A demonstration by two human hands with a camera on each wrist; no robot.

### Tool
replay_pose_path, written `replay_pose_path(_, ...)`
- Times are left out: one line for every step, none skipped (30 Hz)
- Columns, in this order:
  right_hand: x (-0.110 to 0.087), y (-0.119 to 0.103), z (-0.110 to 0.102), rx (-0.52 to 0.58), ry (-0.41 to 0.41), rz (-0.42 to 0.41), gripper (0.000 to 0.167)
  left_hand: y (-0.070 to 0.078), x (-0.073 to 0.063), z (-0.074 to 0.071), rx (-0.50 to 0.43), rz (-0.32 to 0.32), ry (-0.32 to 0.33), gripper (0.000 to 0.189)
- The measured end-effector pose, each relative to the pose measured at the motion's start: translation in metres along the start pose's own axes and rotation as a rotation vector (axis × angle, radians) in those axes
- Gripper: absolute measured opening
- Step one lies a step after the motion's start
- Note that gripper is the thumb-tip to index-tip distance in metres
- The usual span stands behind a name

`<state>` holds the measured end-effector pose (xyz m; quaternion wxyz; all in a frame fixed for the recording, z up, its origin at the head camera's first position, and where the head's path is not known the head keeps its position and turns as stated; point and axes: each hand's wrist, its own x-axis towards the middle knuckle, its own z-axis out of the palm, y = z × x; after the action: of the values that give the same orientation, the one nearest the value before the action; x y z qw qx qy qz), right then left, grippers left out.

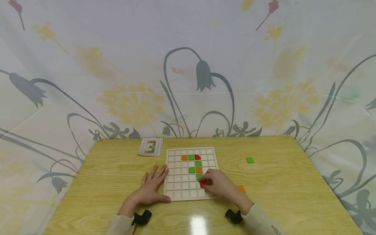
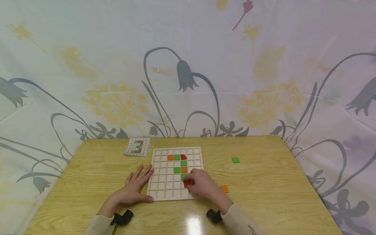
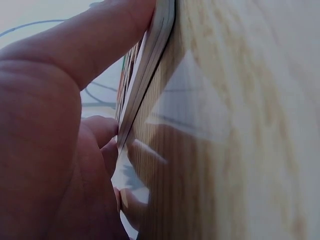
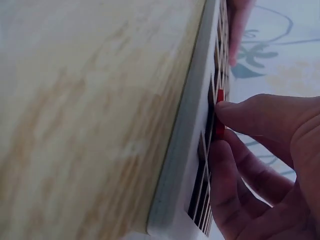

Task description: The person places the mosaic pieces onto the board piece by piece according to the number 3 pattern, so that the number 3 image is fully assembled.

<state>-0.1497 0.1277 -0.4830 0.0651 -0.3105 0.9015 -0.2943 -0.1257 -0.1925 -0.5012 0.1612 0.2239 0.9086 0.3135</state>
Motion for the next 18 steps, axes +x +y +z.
replay_pose_path(0.0001,0.0002,-0.0001,-0.012,-0.003,-0.012,0.020,0.0001,-0.0001,-0.0002,-0.002,0.001,0.000,0.105)
replay_pose_path(0.0000,0.0000,-0.0003,-0.024,-0.007,-0.024,0.021,0.0001,-0.0001,-0.0003,-0.003,0.002,-0.001,0.105)
replay_pose_path(-0.0001,-0.0004,-0.0005,-0.031,-0.012,-0.030,0.021,0.0001,-0.0001,-0.0003,-0.005,0.003,0.000,0.105)
replay_pose_path(0.0000,-0.0003,-0.0003,-0.040,-0.018,-0.033,0.022,0.0001,0.0001,-0.0005,-0.005,0.004,0.001,0.105)
replay_pose_path(0.0001,-0.0005,-0.0002,-0.047,-0.022,-0.035,0.022,0.0001,0.0003,-0.0004,-0.005,0.003,0.001,0.105)
replay_pose_path(0.0002,-0.0010,0.0002,-0.047,-0.030,-0.028,0.022,-0.0003,0.0005,-0.0001,-0.008,0.003,0.001,0.105)
replay_pose_path(0.0004,-0.0012,0.0008,-0.046,-0.039,-0.021,0.023,-0.0005,0.0003,0.0003,-0.009,0.003,0.002,0.105)
replay_pose_path(0.0004,-0.0015,0.0013,-0.047,-0.046,-0.014,0.023,-0.0006,0.0001,0.0006,-0.010,0.002,0.003,0.106)
replay_pose_path(0.0007,-0.0015,0.0021,-0.046,-0.054,-0.003,0.022,-0.0006,-0.0001,0.0008,-0.012,0.001,0.003,0.106)
replay_pose_path(0.0010,-0.0014,0.0024,-0.048,-0.058,0.004,0.021,-0.0005,-0.0003,0.0010,-0.012,0.002,0.003,0.106)
replay_pose_path(0.0013,-0.0015,0.0023,-0.046,-0.062,0.010,0.019,-0.0003,-0.0006,0.0009,-0.017,0.003,0.004,0.106)
replay_pose_path(0.0016,-0.0014,0.0020,-0.045,-0.067,0.015,0.018,0.0000,-0.0009,0.0007,-0.019,0.005,0.005,0.105)
replay_pose_path(0.0018,-0.0012,0.0014,-0.047,-0.070,0.010,0.017,0.0006,-0.0011,0.0004,-0.020,0.006,0.006,0.105)
replay_pose_path(0.0020,-0.0009,0.0005,-0.047,-0.071,0.003,0.015,0.0011,-0.0011,0.0000,-0.021,0.007,0.006,0.105)
replay_pose_path(0.0022,-0.0003,-0.0002,-0.042,-0.074,-0.005,0.015,0.0014,-0.0011,-0.0004,-0.024,0.009,0.007,0.104)
replay_pose_path(0.0020,0.0006,-0.0015,-0.037,-0.077,-0.016,0.014,0.0019,-0.0009,-0.0007,-0.025,0.010,0.006,0.105)
replay_pose_path(0.0016,0.0013,-0.0027,-0.028,-0.082,-0.025,0.014,0.0021,-0.0008,-0.0009,-0.024,0.009,0.006,0.105)
replay_pose_path(0.0014,0.0024,-0.0035,-0.022,-0.087,-0.035,0.014,0.0022,-0.0007,-0.0011,-0.022,0.008,0.005,0.105)
